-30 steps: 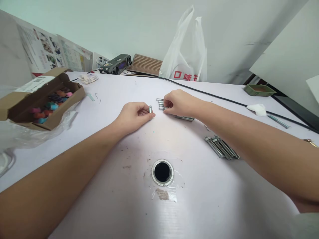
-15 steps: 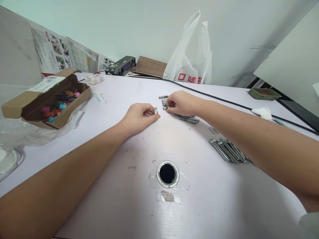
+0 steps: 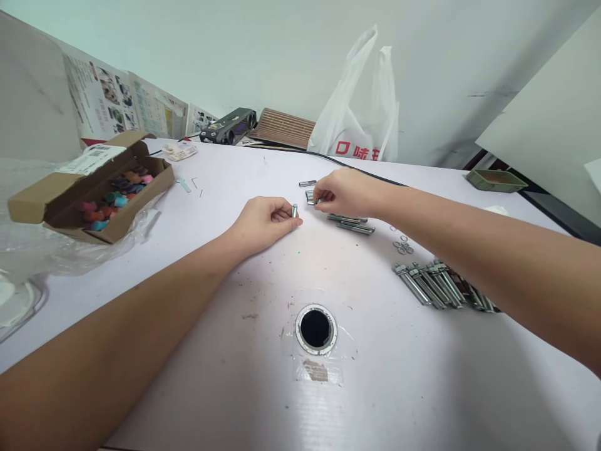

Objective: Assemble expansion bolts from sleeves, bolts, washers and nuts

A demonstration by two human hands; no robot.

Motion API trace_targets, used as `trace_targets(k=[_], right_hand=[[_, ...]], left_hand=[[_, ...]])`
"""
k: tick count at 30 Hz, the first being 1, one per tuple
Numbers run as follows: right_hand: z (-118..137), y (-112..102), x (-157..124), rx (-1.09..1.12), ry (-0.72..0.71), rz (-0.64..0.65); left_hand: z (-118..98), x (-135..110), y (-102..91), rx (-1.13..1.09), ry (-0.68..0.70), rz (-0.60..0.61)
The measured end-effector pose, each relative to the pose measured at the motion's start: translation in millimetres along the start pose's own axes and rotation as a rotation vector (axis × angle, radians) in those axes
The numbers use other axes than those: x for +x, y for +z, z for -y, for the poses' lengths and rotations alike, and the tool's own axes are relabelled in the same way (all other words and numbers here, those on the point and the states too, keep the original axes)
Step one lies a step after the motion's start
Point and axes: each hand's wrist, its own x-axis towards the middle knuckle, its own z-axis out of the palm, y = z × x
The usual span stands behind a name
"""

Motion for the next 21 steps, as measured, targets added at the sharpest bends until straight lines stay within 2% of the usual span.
trace_targets(k=[2,4,8,14,18,21], right_hand=[[4.9,-14.7,-5.2,0.097,-0.009,-0.008],[12.6,-30.6,-9.5,0.163,-0.008,0.041],[34.1,-52.9,-7.5,0.059,-0.004,0.188],[54.8,-61.0,11.1,-0.069,0.058,0.259],[57.1,-68.7,17.6,-0.069,0.113,0.282],[53.6,-73.4,22.3,-0.116,0.064,0.284]], left_hand=[[-1.7,-0.8,0.1,0.003,0.007,0.008],[-2.7,-1.3,0.3,0.008,0.020,0.020],[-2.3,-1.1,0.7,0.025,0.044,0.019],[-2.7,-1.6,1.1,0.066,0.075,0.025],[-5.8,-2.4,1.5,0.061,0.061,0.037],[-6.3,-2.4,2.0,0.052,0.057,0.048]])
